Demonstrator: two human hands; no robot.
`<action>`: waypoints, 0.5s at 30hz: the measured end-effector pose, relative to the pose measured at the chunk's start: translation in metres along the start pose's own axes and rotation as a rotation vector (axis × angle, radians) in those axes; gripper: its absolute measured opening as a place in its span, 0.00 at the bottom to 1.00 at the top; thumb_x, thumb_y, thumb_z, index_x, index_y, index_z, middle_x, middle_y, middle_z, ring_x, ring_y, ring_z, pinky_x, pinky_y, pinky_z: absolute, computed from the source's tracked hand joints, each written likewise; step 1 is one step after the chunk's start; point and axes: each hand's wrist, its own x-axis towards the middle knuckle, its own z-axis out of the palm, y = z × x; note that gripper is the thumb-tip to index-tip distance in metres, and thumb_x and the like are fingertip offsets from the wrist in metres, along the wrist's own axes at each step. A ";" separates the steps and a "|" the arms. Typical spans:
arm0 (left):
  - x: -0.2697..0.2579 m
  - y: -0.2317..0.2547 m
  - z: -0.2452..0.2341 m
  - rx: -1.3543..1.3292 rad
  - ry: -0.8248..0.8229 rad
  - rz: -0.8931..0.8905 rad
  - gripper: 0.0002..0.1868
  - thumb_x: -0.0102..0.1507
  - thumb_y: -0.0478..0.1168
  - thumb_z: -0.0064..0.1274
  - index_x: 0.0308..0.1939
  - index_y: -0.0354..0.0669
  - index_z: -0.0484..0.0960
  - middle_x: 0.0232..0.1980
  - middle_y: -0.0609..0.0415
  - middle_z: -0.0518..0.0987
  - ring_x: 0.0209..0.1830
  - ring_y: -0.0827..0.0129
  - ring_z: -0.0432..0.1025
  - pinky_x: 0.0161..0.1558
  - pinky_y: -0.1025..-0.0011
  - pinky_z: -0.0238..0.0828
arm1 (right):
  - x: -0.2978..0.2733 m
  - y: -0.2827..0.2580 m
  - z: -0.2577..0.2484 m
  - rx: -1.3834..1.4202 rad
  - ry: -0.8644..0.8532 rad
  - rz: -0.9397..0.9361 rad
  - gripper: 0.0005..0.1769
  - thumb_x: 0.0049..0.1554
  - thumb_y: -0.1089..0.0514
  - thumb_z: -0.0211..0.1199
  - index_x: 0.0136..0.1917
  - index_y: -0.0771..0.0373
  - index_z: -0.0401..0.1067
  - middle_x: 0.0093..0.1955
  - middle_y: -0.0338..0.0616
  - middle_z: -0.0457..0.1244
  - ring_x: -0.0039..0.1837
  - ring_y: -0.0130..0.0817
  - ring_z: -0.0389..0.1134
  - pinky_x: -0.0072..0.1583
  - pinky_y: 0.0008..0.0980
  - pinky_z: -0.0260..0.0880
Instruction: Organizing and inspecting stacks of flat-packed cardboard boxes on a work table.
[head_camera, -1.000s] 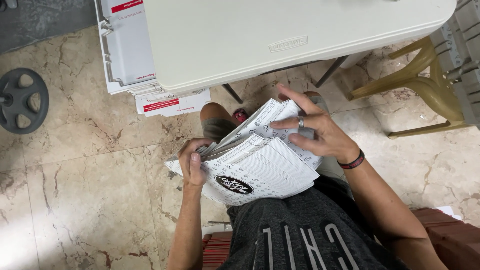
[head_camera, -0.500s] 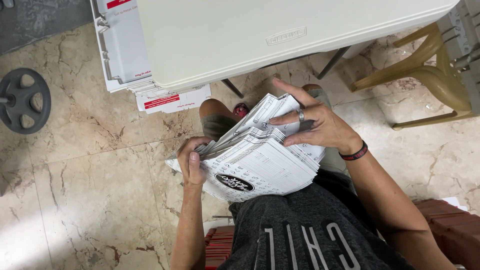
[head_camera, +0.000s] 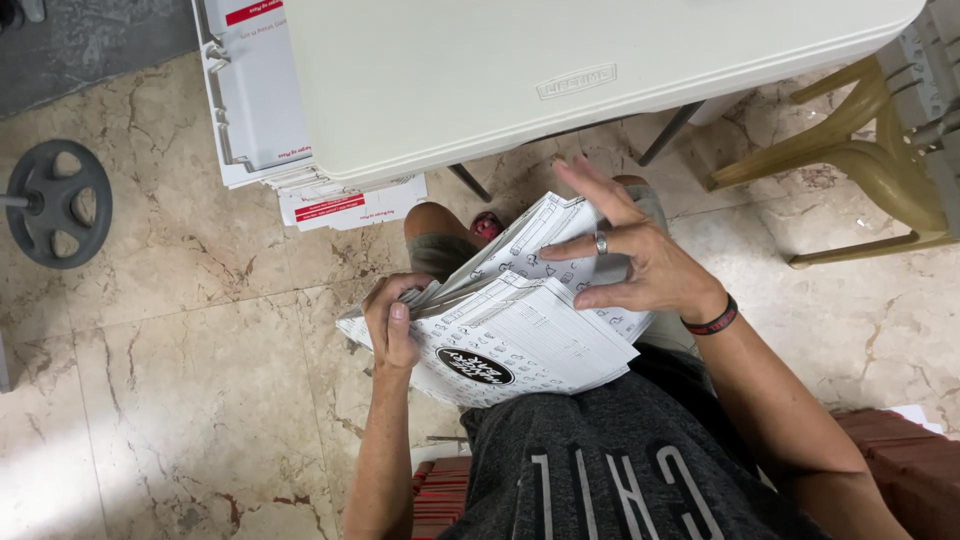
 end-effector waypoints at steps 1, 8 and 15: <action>0.000 0.002 0.000 -0.002 -0.003 -0.001 0.35 0.67 0.62 0.28 0.43 0.42 0.86 0.31 0.48 0.79 0.31 0.60 0.73 0.36 0.66 0.69 | -0.001 0.002 0.000 0.007 -0.003 0.016 0.21 0.50 0.47 0.70 0.55 0.54 0.79 0.85 0.59 0.40 0.84 0.67 0.32 0.77 0.73 0.30; -0.002 0.001 -0.001 -0.016 -0.002 0.028 0.35 0.68 0.62 0.28 0.42 0.41 0.86 0.32 0.47 0.79 0.31 0.60 0.73 0.37 0.66 0.69 | -0.001 0.010 0.000 0.023 -0.017 0.026 0.22 0.47 0.52 0.76 0.56 0.55 0.80 0.84 0.62 0.42 0.83 0.65 0.38 0.78 0.66 0.36; -0.002 0.001 -0.003 -0.022 -0.013 0.029 0.35 0.68 0.62 0.28 0.43 0.40 0.85 0.32 0.46 0.79 0.31 0.59 0.73 0.36 0.66 0.69 | 0.002 0.011 -0.001 0.067 -0.026 0.005 0.21 0.49 0.54 0.75 0.57 0.56 0.79 0.84 0.64 0.42 0.84 0.64 0.38 0.78 0.64 0.34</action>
